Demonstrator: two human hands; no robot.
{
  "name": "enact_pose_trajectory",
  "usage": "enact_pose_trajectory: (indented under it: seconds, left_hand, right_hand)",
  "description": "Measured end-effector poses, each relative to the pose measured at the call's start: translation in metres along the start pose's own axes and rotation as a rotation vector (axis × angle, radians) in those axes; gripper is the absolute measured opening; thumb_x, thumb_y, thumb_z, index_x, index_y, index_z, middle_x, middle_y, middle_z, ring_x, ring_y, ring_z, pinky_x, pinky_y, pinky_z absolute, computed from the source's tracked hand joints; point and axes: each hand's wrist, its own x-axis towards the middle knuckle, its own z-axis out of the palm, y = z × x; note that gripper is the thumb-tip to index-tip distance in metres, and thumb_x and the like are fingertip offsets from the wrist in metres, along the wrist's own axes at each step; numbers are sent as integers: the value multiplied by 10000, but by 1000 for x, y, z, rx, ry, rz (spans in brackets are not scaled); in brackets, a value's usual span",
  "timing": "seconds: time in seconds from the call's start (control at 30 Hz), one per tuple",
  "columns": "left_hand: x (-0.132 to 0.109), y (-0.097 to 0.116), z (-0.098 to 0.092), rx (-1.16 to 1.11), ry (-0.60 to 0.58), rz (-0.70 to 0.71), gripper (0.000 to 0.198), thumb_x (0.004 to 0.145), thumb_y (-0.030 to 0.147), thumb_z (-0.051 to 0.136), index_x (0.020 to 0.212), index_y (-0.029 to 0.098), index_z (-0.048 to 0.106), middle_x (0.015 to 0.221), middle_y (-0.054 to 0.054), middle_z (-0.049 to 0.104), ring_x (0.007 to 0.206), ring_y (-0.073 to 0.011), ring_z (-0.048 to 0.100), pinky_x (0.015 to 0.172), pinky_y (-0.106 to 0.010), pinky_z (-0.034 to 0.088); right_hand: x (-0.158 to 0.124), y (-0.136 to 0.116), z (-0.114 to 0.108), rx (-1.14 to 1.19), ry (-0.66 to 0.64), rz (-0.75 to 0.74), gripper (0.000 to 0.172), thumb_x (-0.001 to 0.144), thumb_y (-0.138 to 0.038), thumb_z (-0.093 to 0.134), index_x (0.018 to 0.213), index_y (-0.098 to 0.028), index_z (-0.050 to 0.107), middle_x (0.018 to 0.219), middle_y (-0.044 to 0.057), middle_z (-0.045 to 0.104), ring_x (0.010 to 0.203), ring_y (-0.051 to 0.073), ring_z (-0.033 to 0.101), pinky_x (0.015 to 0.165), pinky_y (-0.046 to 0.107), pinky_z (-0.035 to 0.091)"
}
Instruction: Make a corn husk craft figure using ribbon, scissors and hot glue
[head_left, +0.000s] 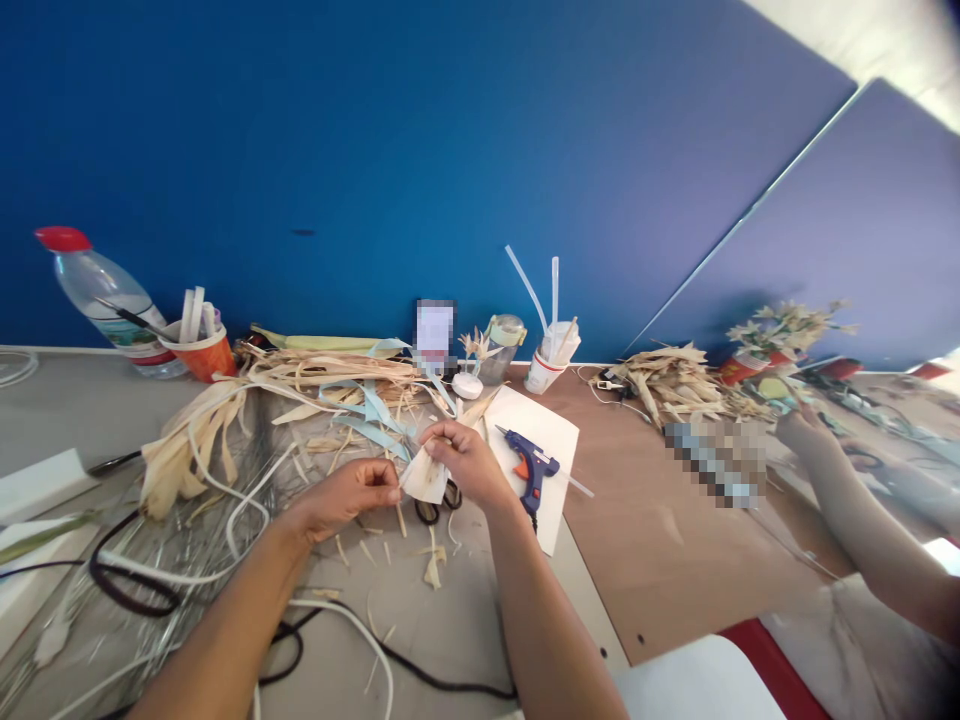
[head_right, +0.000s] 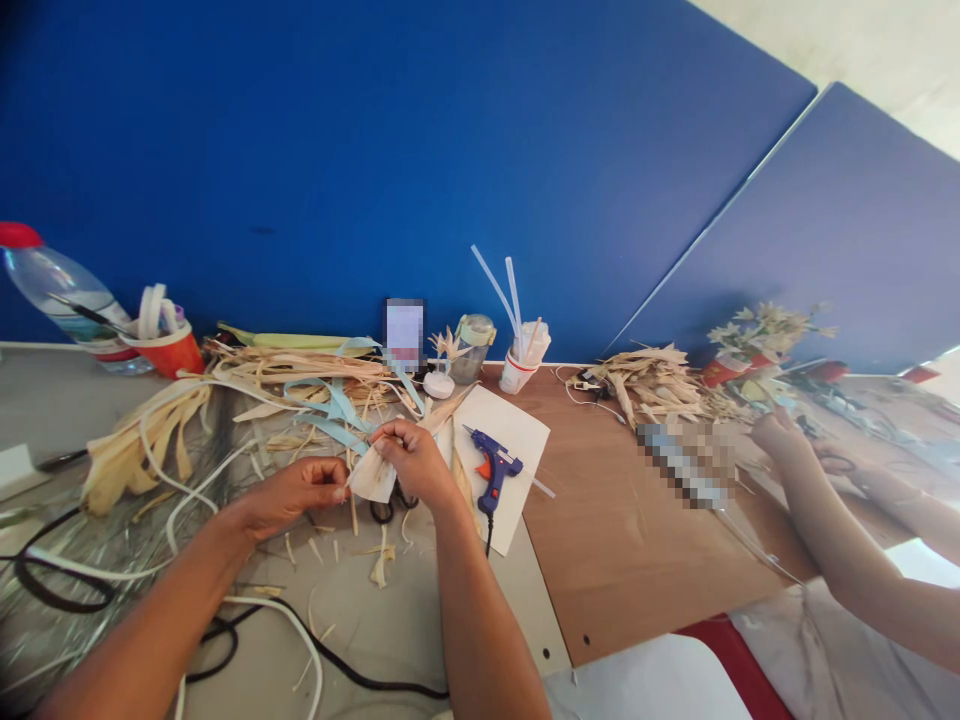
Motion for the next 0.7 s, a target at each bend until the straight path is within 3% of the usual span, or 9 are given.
enact_pose_trajectory:
  seconds: [0.47, 0.7]
  left_hand:
    - [-1, 2, 3, -132, -18, 10, 265, 637, 379, 735, 709, 171, 586, 657, 21, 522, 620, -130, 418, 572, -242, 299]
    - [-2, -2, 2, -148, -36, -29, 263, 687, 405, 707, 711, 175, 582, 612, 43, 450, 551, -106, 343, 515, -238, 249]
  right_hand:
    - [-3, -3, 2, 158, -60, 66, 128, 732, -298, 589, 769, -181, 625, 618, -36, 503, 535, 98, 433, 521, 214, 353]
    - [-2, -2, 2, 200, -75, 85, 123, 721, -297, 597, 760, -182, 618, 623, -37, 501, 536, 99, 429, 528, 220, 346]
